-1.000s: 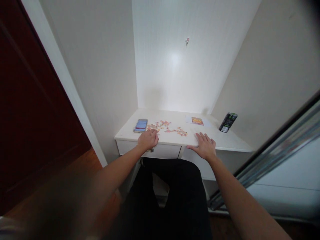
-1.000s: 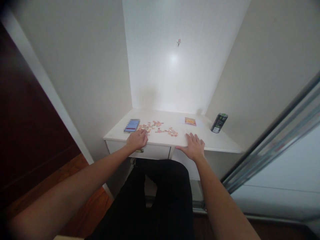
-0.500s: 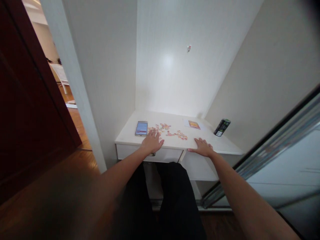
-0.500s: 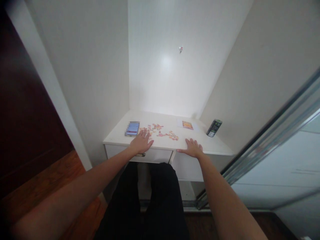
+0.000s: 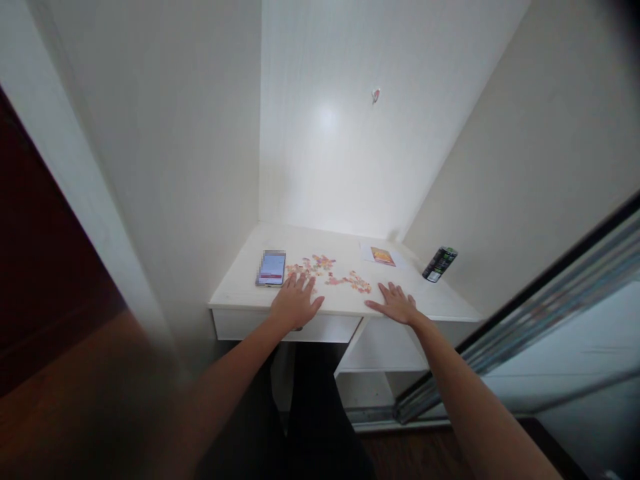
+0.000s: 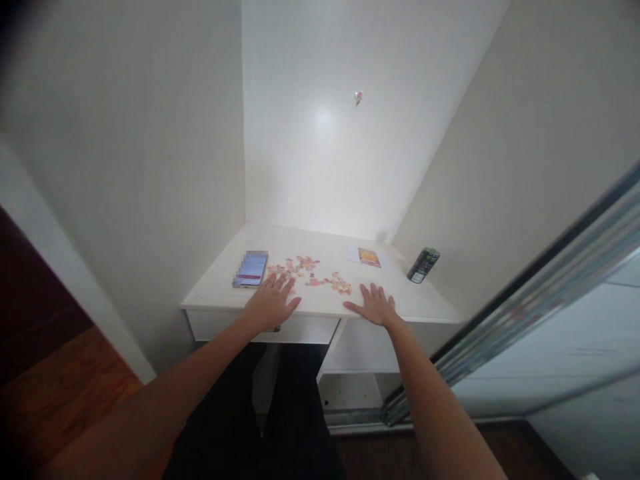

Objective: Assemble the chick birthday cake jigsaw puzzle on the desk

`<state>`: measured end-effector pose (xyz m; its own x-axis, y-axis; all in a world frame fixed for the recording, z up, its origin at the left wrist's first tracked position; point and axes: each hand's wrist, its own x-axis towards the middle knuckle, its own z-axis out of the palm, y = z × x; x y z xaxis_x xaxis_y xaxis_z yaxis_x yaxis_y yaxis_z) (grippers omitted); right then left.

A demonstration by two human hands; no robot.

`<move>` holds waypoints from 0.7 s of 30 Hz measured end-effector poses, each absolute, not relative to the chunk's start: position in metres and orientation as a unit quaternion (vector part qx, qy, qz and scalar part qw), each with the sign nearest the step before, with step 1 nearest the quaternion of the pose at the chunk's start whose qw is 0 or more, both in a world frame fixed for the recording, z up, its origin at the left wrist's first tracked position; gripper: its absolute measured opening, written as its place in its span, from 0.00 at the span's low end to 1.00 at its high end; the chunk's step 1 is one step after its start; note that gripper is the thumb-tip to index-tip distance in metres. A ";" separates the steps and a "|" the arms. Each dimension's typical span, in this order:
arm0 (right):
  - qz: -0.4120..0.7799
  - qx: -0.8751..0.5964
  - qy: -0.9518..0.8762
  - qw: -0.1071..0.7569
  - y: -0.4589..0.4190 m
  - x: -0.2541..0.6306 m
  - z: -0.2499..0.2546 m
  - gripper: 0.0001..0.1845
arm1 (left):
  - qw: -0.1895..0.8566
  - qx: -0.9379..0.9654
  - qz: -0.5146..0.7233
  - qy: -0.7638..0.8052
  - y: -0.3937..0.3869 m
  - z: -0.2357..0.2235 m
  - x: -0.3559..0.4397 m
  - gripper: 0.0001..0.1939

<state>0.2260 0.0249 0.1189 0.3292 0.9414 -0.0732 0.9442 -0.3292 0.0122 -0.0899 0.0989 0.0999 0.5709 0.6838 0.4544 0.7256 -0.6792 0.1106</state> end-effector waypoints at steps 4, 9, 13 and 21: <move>-0.025 0.795 0.606 0.016 0.042 0.227 0.115 0.56 | 0.045 -0.888 -0.229 -0.397 0.097 0.100 -0.089 0.35; -0.004 0.776 0.631 -0.010 0.048 0.232 0.108 0.55 | 0.036 -0.899 -0.196 -0.389 0.091 0.106 -0.092 0.32; -0.005 0.776 0.628 -0.049 0.048 0.234 0.105 0.52 | 0.022 -0.912 -0.162 -0.375 0.088 0.114 -0.096 0.31; -0.018 0.764 0.614 -0.196 0.047 0.244 0.104 0.46 | 0.011 -0.917 -0.134 -0.375 0.082 0.120 -0.099 0.40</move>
